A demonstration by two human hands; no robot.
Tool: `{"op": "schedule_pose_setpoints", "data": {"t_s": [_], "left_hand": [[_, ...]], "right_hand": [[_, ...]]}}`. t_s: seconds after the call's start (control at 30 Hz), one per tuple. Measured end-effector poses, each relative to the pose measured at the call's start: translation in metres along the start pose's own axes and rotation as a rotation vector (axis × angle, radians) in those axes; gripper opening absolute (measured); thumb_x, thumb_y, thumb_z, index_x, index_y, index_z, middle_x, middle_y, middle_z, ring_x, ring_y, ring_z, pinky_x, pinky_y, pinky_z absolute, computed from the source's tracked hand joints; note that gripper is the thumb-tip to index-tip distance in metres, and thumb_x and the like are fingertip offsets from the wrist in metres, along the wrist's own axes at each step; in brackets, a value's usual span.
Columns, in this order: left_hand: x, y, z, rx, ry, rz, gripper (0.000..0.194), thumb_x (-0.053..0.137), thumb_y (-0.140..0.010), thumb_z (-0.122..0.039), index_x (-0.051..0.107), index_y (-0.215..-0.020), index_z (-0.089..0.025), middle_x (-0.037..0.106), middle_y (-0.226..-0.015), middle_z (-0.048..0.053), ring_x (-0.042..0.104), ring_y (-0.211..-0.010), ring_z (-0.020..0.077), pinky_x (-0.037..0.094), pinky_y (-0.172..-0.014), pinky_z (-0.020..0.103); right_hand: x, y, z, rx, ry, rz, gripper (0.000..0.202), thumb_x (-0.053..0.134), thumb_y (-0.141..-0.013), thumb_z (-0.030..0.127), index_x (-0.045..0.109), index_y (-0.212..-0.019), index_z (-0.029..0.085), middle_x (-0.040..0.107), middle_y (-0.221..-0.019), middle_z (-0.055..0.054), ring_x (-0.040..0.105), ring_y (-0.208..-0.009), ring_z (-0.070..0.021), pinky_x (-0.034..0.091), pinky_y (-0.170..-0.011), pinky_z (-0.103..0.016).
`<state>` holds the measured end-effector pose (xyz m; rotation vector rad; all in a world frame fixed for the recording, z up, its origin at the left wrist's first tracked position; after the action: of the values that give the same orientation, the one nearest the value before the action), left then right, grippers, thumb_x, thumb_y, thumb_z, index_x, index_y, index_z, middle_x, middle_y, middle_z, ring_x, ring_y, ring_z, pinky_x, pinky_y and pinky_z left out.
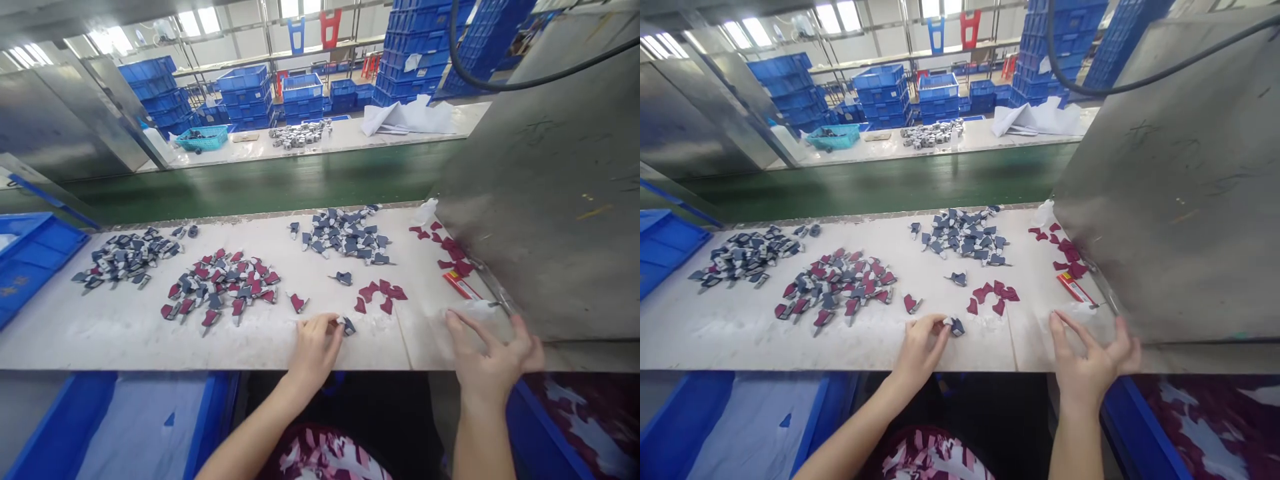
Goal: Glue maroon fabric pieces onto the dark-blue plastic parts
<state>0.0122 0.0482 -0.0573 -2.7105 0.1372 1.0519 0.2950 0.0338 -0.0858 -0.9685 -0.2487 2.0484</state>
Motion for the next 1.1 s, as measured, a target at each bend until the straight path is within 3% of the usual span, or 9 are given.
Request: {"op": "schedule_pose_setpoints", "data": {"t_s": [0.07, 0.13, 0.23, 0.33, 0.4, 0.5, 0.7, 0.93, 1.1], "left_hand": [[0.004, 0.007, 0.007, -0.062, 0.015, -0.032, 0.016, 0.053, -0.095, -0.017, 0.061, -0.109, -0.017, 0.074, -0.089, 0.005, 0.070, -0.081, 0.0218, 0.044, -0.083, 0.039], [0.003, 0.007, 0.013, -0.093, 0.019, -0.035, 0.025, 0.057, -0.093, -0.016, 0.059, -0.117, -0.018, 0.073, -0.097, 0.006, 0.069, -0.083, 0.0211, 0.044, -0.085, 0.040], [0.000, 0.002, 0.015, -0.067, -0.009, 0.058, 0.040, 0.065, -0.089, -0.016, 0.057, -0.128, -0.023, 0.072, -0.106, 0.003, 0.069, -0.086, 0.0199, 0.042, -0.086, 0.039], [0.000, -0.003, 0.013, -0.024, -0.055, 0.140, 0.034, 0.069, -0.088, -0.016, 0.063, -0.121, -0.027, 0.072, -0.104, 0.001, 0.068, -0.094, 0.0211, 0.041, -0.084, 0.038], [0.001, -0.004, 0.014, -0.010, -0.077, 0.139, 0.028, 0.069, -0.089, -0.017, 0.065, -0.116, -0.025, 0.073, -0.103, 0.001, 0.068, -0.097, 0.0214, 0.040, -0.083, 0.038], [0.003, -0.002, 0.017, 0.017, -0.118, 0.069, 0.034, 0.072, -0.088, -0.019, 0.062, -0.120, -0.023, 0.073, -0.106, 0.004, 0.067, -0.099, 0.0234, 0.042, -0.083, 0.038], [0.001, 0.005, 0.024, 0.089, -0.144, -0.083, 0.011, 0.063, -0.094, -0.019, 0.065, -0.104, -0.022, 0.070, -0.101, 0.006, 0.064, -0.095, 0.0248, 0.048, -0.080, 0.038], [-0.001, 0.005, 0.029, 0.101, -0.051, -0.172, 0.013, 0.053, -0.099, -0.020, 0.062, -0.108, -0.019, 0.071, -0.095, 0.007, 0.064, -0.090, 0.0243, 0.055, -0.077, 0.038], [-0.001, 0.006, 0.030, 0.104, -0.036, -0.194, 0.017, 0.053, -0.099, -0.018, 0.065, -0.111, -0.019, 0.071, -0.095, 0.008, 0.065, -0.090, 0.0247, 0.056, -0.079, 0.039]], "right_hand": [[0.005, -0.008, -0.006, -0.001, -0.005, 0.059, 0.054, 0.060, -0.084, 0.066, 0.077, -0.101, 0.018, 0.057, -0.124, -0.015, 0.040, -0.130, -0.0402, 0.025, -0.114, -0.061], [0.009, -0.010, -0.003, -0.028, -0.020, 0.056, 0.059, 0.063, -0.081, 0.068, 0.076, -0.107, 0.017, 0.063, -0.105, -0.013, 0.053, -0.117, -0.0362, 0.033, -0.111, -0.059], [0.014, -0.003, 0.010, -0.025, -0.126, 0.012, 0.070, 0.077, -0.070, 0.062, 0.070, -0.121, 0.015, 0.062, -0.108, -0.013, 0.059, -0.109, -0.0347, 0.045, -0.101, -0.057], [0.014, 0.012, 0.028, 0.027, -0.347, -0.115, 0.083, 0.087, -0.062, 0.052, 0.059, -0.131, 0.014, 0.063, -0.106, -0.011, 0.065, -0.093, -0.0275, 0.055, -0.088, -0.050], [0.012, 0.026, 0.040, 0.042, -0.401, -0.265, 0.079, 0.088, -0.061, 0.048, 0.060, -0.126, 0.013, 0.064, -0.090, -0.006, 0.064, -0.073, -0.0220, 0.057, -0.081, -0.048], [0.009, 0.044, 0.057, 0.055, -0.315, -0.382, 0.054, 0.084, -0.067, 0.050, 0.068, -0.104, 0.015, 0.067, -0.086, -0.009, 0.065, -0.073, -0.0250, 0.057, -0.075, -0.045], [0.033, 0.063, 0.086, -0.028, -0.641, 0.160, 0.035, 0.065, -0.085, 0.047, 0.074, -0.092, 0.014, 0.072, -0.078, -0.009, 0.069, -0.068, -0.0238, 0.056, -0.061, -0.036], [0.039, 0.074, 0.098, -0.043, -0.582, 0.196, 0.021, 0.078, -0.078, 0.032, 0.075, -0.090, 0.016, 0.076, -0.079, -0.008, 0.071, -0.062, -0.0221, 0.058, -0.056, -0.032], [0.042, 0.073, 0.101, -0.113, -0.526, 0.245, 0.015, 0.076, -0.081, 0.029, 0.075, -0.087, 0.016, 0.077, -0.079, -0.009, 0.073, -0.063, -0.0220, 0.060, -0.059, -0.032]]}}
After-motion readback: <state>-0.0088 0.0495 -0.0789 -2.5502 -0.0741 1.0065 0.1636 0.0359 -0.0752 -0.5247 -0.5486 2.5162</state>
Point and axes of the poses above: each hand's wrist, its own y-axis away from the middle knuckle, its own x-axis out of the palm, z = x × y, the point moved 4 cm from there along -y, towards the middle knuckle
